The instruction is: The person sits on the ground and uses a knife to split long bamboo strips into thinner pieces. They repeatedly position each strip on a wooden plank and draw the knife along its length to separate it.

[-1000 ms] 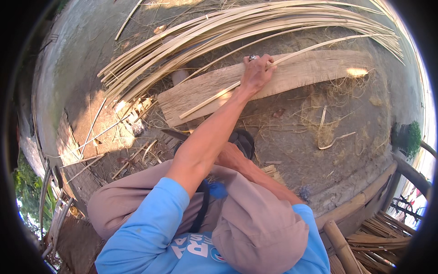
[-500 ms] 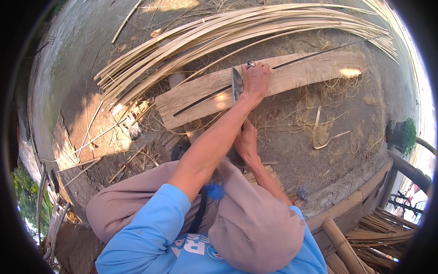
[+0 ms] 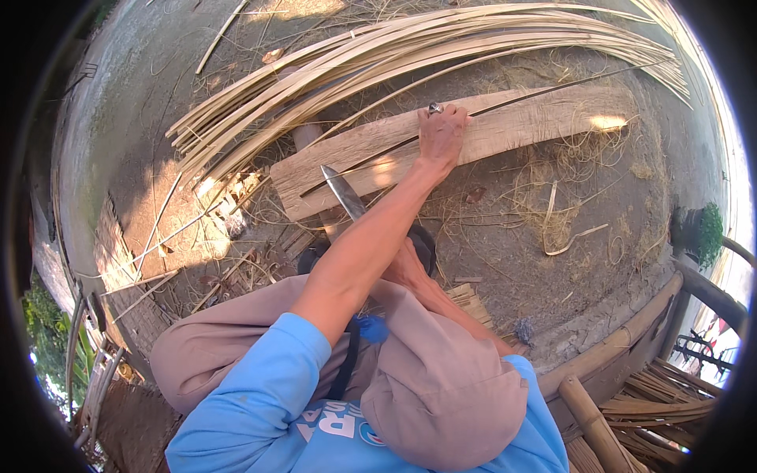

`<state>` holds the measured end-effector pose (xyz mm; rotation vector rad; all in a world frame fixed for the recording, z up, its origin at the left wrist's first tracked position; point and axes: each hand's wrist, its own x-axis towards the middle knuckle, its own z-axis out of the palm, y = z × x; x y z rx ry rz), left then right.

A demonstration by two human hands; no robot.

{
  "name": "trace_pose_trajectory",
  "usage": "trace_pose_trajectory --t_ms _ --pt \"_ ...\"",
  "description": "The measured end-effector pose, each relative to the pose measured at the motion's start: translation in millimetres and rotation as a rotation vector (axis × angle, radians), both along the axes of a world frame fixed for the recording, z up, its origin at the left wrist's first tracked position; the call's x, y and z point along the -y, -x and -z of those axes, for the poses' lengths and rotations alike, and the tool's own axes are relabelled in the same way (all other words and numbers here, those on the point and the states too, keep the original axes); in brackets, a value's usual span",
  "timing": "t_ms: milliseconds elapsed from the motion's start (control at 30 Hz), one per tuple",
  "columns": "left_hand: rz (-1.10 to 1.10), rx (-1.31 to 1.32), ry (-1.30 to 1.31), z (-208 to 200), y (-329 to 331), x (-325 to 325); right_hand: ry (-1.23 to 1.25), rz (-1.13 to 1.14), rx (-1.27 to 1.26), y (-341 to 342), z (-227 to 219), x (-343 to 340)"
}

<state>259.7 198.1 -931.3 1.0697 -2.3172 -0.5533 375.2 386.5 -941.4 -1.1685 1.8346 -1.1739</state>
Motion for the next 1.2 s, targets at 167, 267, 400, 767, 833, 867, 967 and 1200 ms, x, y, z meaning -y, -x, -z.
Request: trace_pose_trajectory --t_ms 167,267,400,767,833,867,967,1200 --pt "0.008 -0.006 -0.047 0 -1 -3 -0.317 -0.205 0.359 28 -32 24" --pt "0.005 0.039 -0.061 -1 -2 -1 -0.244 -0.301 0.331 8 -34 20" --pt "0.020 0.035 -0.109 -6 -2 4 -0.171 -0.315 0.297 -3 -27 11" --pt "0.138 -0.036 -0.323 -6 -8 20 -0.113 0.111 0.009 24 -26 26" --pt "0.134 -0.039 -0.324 -3 -11 21 -0.061 -0.038 -0.046 15 -28 19" --pt "0.137 -0.023 -0.327 -2 -13 21 -0.142 -0.044 0.060 18 -29 21" --pt "0.140 0.006 -0.304 3 -17 20 -0.340 0.051 0.334 27 -37 19" --pt "0.113 -0.077 -0.321 -2 -15 24 0.036 -0.315 0.033 -14 -33 6"
